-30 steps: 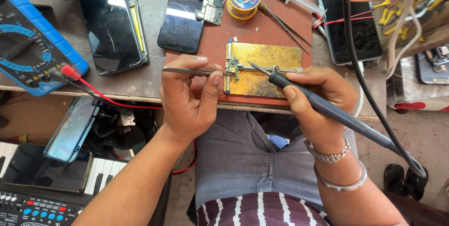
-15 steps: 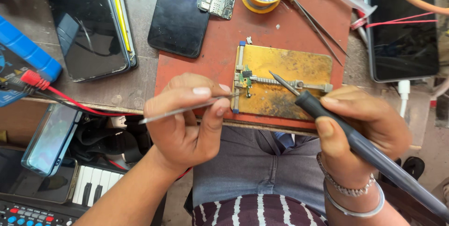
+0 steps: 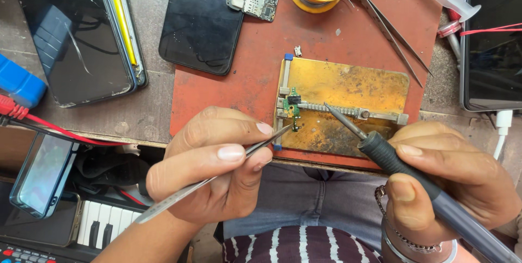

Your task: The person solders a small component onto a phone motherboard held in their hand. They use a soldering iron on the board clamped in a fixture, apply flux with a pen, reposition the board, and work on it with tweezers and the iron.

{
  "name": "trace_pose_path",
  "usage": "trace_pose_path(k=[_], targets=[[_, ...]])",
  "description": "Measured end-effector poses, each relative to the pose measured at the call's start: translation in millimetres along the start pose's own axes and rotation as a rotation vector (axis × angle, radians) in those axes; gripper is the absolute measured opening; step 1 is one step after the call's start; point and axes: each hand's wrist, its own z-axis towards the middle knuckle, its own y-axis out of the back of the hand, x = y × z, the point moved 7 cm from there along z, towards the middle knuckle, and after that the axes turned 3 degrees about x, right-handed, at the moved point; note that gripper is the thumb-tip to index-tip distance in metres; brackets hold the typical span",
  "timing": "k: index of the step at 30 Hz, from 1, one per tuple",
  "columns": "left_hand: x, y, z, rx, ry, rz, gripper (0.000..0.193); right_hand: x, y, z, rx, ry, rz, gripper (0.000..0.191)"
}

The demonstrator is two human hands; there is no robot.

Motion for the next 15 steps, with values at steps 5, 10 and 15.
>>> trace_pose_path(k=[5, 10, 15], targets=[[0.3, -0.3, 0.4, -0.010, -0.022, 0.010, 0.038, 0.0, -1.8, 2.2, 0.015, 0.004, -0.005, 0.022], [2.1, -1.6, -0.2, -0.013, -0.030, -0.007, 0.037, 2.6, -3.6, 6.3, 0.035, -0.002, -0.020, 0.024], [3.1, -1.7, 0.4, -0.014, -0.027, -0.004, 0.034, 8.6, -10.5, 17.4, 0.162, 0.035, -0.058, 0.026]])
